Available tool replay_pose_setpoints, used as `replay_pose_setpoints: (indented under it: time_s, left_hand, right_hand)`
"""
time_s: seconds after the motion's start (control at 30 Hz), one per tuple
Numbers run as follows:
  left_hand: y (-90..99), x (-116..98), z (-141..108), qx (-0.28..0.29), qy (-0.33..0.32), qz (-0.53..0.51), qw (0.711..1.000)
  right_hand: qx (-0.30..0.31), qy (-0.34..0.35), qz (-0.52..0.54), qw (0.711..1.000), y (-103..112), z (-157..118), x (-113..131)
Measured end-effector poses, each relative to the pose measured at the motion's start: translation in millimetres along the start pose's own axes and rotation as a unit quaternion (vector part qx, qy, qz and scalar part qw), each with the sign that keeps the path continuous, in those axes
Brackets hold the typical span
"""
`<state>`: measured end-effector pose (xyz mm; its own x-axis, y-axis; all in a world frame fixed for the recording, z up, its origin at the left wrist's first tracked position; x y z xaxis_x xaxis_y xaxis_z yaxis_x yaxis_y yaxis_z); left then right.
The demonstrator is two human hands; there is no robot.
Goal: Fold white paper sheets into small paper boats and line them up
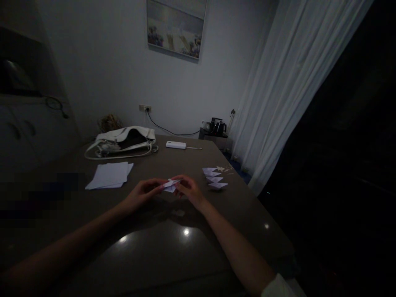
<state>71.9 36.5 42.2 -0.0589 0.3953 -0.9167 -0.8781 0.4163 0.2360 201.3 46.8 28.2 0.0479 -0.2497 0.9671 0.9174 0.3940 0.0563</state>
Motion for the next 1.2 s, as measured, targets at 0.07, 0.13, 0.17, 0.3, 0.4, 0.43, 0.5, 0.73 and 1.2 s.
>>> replay_pose_setpoints:
  time_s: [0.07,0.13,0.17,0.3,0.4,0.43,0.5,0.73,1.2]
  left_hand:
    - [1.3,-3,0,-0.013,-0.006,-0.004,1.0]
    - [2.1,-3,0,-0.018,-0.013,0.005,1.0]
    - [2.4,-3,0,-0.019,-0.018,0.014,1.0]
    - [3.5,2,1,-0.016,-0.024,0.039,0.999]
    - [4.9,6,2,-0.019,-0.01,0.039,0.999]
    - [5.6,6,2,-0.022,-0.007,0.039,0.999]
    - [6.6,6,2,-0.027,-0.004,0.041,0.999]
    - [5.5,8,3,-0.024,0.016,0.008,1.0]
    - [3.9,20,3,-0.02,0.067,-0.05,0.996]
  right_hand:
    - [-0.002,-0.001,-0.006,1.0,-1,0,0]
    - [-0.008,-0.001,-0.007,1.0,0,1,-1]
    - [-0.013,0.0,-0.008,1.0,1,1,-1]
    - [-0.025,0.005,-0.026,0.999,3,2,-2]
    - [-0.029,0.01,-0.038,0.999,3,2,-1]
    - [-0.033,0.012,-0.038,0.999,3,1,-1]
    - [-0.049,0.016,-0.034,0.998,5,1,1]
    - [-0.091,0.012,-0.046,0.995,16,4,-6]
    - [-0.092,0.043,-0.057,0.993,13,2,-1]
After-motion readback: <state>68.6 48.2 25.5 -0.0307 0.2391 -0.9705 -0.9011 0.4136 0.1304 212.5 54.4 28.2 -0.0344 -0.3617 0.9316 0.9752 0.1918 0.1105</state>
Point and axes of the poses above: each hand's wrist, its own z-axis towards the middle knuckle, its own y-axis out of the back of the hand, x = y × z, the point moved 9 cm from there along z, towards the middle knuckle, and after that the axes turned 3 degrees about x, right-handed, at the moved point
